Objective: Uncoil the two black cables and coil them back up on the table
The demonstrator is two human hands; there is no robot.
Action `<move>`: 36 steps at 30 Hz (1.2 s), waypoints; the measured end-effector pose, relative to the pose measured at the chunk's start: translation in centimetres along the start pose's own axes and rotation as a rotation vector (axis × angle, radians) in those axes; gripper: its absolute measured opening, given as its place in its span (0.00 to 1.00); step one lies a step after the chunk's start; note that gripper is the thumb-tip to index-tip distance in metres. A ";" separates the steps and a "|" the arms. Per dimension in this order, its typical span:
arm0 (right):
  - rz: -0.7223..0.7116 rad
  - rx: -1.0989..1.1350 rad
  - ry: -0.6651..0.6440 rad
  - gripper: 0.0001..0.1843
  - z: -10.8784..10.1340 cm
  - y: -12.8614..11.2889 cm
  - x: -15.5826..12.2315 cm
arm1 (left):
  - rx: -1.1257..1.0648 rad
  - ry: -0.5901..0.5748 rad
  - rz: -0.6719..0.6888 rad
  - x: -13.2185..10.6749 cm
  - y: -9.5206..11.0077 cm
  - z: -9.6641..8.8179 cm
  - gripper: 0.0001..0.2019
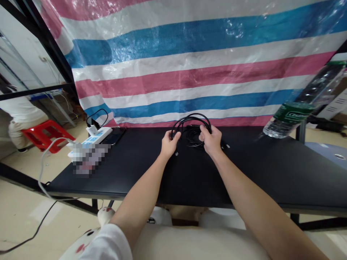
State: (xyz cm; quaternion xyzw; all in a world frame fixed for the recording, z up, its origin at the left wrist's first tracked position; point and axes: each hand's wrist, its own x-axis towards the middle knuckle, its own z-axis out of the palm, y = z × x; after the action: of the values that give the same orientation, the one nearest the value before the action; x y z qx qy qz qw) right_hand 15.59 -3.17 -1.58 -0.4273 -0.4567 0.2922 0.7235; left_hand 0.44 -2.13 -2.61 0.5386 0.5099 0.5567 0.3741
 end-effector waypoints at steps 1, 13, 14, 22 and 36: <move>0.058 0.092 -0.063 0.26 0.1 0.0 0.0 | -0.041 -0.048 -0.001 -0.1 -0.1 0.2 0.11; 0.207 -0.178 -0.218 0.22 1.6 2.2 -1.7 | -0.347 0.034 -0.276 1.2 0.2 -0.8 0.17; 0.199 -0.241 -0.228 0.19 1.7 2.3 -1.8 | -0.309 0.085 -0.279 1.5 0.2 -1.1 0.16; 0.330 -0.324 -0.317 0.20 1.7 2.8 -2.3 | 0.274 0.306 -0.291 3.1 -0.2 -4.5 0.13; -0.268 -0.813 -0.813 0.21 1.4 4.0 -3.3 | 1.027 0.205 -0.092 1.0 1.3 -3.6 0.22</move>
State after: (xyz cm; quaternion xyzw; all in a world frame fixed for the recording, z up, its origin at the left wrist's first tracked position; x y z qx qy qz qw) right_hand 12.82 -3.49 -6.11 -0.4628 -0.8226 0.1400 0.2991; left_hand -3.03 -2.00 -0.72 0.5724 0.7742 0.2678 0.0341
